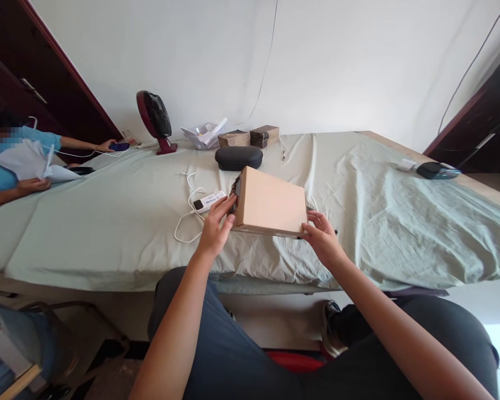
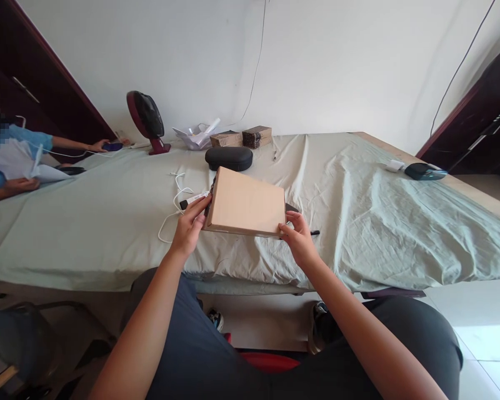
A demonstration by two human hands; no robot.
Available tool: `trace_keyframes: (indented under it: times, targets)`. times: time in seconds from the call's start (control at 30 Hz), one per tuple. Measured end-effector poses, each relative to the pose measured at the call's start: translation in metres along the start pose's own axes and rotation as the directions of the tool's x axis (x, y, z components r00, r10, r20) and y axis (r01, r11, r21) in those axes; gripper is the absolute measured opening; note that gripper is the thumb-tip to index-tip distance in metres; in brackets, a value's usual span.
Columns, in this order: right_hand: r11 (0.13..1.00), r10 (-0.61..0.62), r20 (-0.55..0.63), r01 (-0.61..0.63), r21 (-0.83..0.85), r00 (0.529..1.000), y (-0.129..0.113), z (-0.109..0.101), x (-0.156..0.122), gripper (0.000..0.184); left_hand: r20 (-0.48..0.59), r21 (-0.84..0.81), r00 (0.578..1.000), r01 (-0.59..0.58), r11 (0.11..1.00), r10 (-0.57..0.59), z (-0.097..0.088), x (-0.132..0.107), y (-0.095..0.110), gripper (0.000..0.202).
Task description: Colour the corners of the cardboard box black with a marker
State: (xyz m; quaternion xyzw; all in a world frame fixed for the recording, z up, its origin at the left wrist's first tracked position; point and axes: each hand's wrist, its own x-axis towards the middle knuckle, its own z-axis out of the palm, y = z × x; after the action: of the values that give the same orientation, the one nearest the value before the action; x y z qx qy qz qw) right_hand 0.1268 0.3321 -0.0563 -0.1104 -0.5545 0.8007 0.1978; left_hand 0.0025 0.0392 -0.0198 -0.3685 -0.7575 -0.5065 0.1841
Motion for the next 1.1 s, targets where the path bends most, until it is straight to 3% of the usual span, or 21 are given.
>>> trace_keyframes:
  times: [0.17,0.33,0.47,0.63,0.87,1.1]
  targets:
    - [0.998,-0.014,0.074,0.018,-0.057,0.997,0.006,0.005,-0.004,0.064,0.064,-0.196,0.998,0.016,0.98,-0.004,0.0,-0.003,0.002,0.078]
    - [0.998,0.067,0.112,-0.064,-0.025,0.992,0.018,0.015,-0.013,0.055,0.111,-0.256,0.994,0.013,0.967,0.016,-0.006,-0.004,-0.002,0.065]
    - [0.968,0.22,0.09,-0.229,0.108,0.971,0.027,0.021,-0.018,0.042,0.082,-0.182,0.993,-0.075,0.98,0.091,-0.012,0.0,-0.002,0.067]
    - [0.92,0.336,0.192,-0.365,0.144,0.922,0.032,0.019,-0.019,0.048,0.047,-0.018,0.985,-0.167,0.986,0.168,-0.02,0.003,0.003,0.062]
    - [0.939,0.338,0.204,-0.344,-0.007,0.919,0.034,0.019,-0.02,0.041,-0.074,0.172,0.983,-0.154,0.973,0.169,-0.016,0.003,0.008,0.051]
    - [0.922,0.386,0.242,-0.374,-0.098,0.89,0.047,0.027,-0.028,0.056,-0.253,0.407,0.919,-0.182,0.895,0.302,-0.008,0.001,0.008,0.041]
